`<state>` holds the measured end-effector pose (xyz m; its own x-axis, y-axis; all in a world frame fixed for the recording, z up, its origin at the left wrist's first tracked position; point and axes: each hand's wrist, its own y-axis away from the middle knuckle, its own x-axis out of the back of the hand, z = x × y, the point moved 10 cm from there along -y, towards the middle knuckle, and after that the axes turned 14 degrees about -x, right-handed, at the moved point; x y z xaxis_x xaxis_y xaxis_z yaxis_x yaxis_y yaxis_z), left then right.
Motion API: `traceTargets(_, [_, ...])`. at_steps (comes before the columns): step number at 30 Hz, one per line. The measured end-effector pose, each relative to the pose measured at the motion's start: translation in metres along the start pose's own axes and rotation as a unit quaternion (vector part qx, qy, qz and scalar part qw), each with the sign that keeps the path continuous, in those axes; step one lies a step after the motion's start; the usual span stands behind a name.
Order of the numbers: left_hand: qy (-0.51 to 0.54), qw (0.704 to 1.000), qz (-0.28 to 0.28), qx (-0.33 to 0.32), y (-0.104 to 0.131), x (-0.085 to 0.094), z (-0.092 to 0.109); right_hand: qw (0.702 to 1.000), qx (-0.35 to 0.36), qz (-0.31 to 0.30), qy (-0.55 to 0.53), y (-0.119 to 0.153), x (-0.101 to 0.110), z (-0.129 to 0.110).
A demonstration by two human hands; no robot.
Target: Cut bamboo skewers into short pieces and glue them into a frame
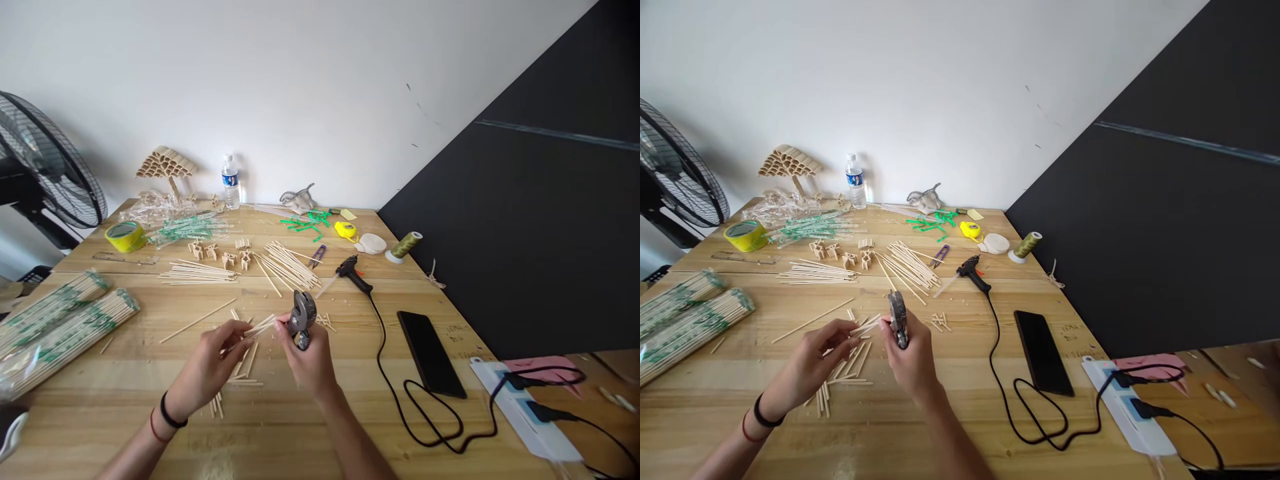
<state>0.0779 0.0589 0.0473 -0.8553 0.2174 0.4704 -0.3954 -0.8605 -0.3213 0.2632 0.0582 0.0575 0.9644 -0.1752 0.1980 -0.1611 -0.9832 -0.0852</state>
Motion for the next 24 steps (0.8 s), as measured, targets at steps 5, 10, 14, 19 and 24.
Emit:
traceTargets(5, [0.015, 1.0, 0.001, -0.003, -0.019, 0.001, -0.003, 0.998, 0.022, -0.029, 0.056, -0.017, 0.002, 0.001])
traceTargets(10, [0.015, 0.999, -0.006, 0.028, -0.012, -0.005, -0.023, 0.992, 0.023, -0.072, 0.098, -0.02, -0.008, 0.019])
traceTargets(14, [0.005, 1.0, -0.003, 0.024, -0.009, -0.003, -0.029, 0.987, 0.036, -0.101, 0.124, -0.019, -0.015, 0.022])
traceTargets(19, [0.016, 0.999, 0.002, 0.036, -0.007, -0.003, -0.036, 0.993, -0.013, -0.093, 0.067, -0.019, -0.016, 0.028])
traceTargets(24, [0.008, 0.999, 0.011, 0.037, -0.006, -0.003, -0.035, 0.993, -0.083, -0.073, -0.041, -0.014, -0.017, 0.044])
